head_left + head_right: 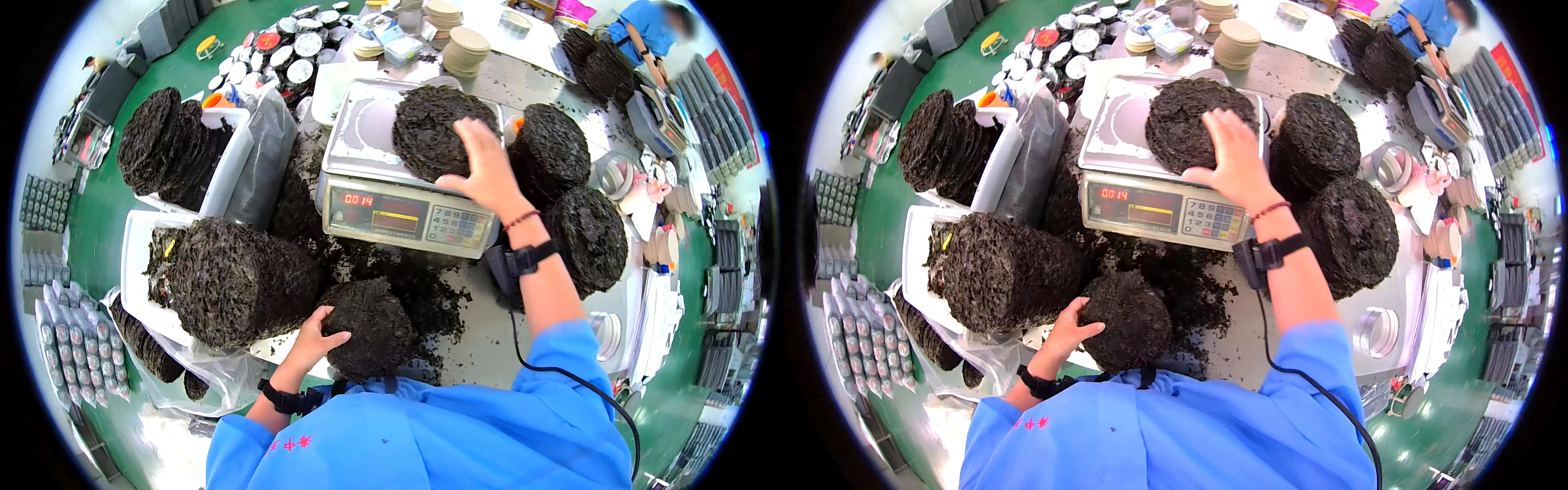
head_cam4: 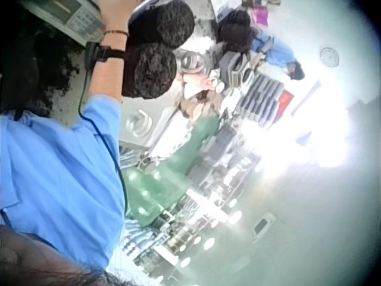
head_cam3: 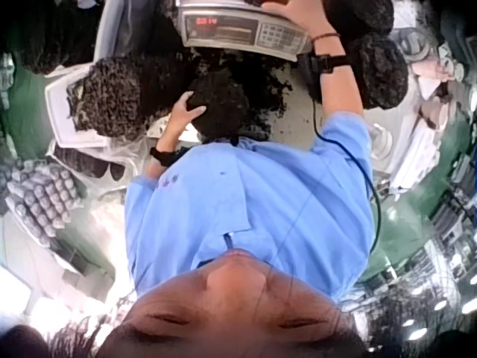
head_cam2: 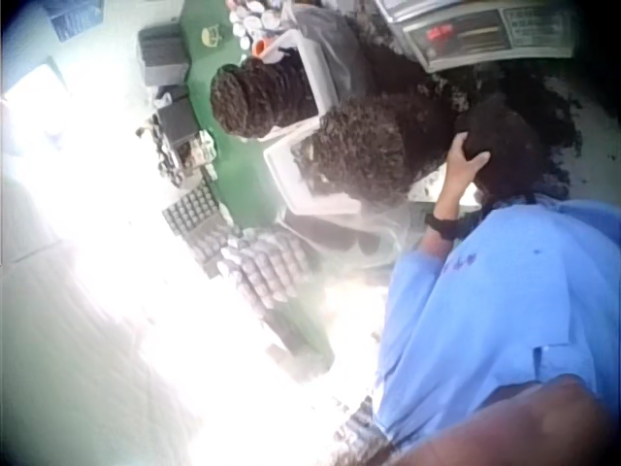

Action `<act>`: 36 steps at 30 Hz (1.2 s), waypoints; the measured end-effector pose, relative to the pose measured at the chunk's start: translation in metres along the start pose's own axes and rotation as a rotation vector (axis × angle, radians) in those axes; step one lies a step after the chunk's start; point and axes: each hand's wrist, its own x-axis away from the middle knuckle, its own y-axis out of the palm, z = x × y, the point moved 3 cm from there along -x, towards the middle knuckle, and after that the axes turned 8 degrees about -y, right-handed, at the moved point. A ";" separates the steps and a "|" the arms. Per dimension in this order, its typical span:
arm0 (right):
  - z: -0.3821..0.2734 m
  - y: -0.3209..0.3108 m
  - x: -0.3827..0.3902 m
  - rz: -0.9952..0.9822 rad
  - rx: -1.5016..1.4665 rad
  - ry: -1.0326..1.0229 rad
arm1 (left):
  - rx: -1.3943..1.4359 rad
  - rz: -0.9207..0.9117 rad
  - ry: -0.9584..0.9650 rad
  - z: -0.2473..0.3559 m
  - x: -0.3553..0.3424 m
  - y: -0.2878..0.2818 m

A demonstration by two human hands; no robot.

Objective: The person removes compressed tea discs from a large plastic bag, places them onto an electronic scale to check the weight, and stacks them in columns on a work surface.

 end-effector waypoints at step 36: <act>-0.280 0.088 0.214 -0.570 -0.285 -0.118 | -0.270 0.039 0.097 -0.099 0.080 -0.029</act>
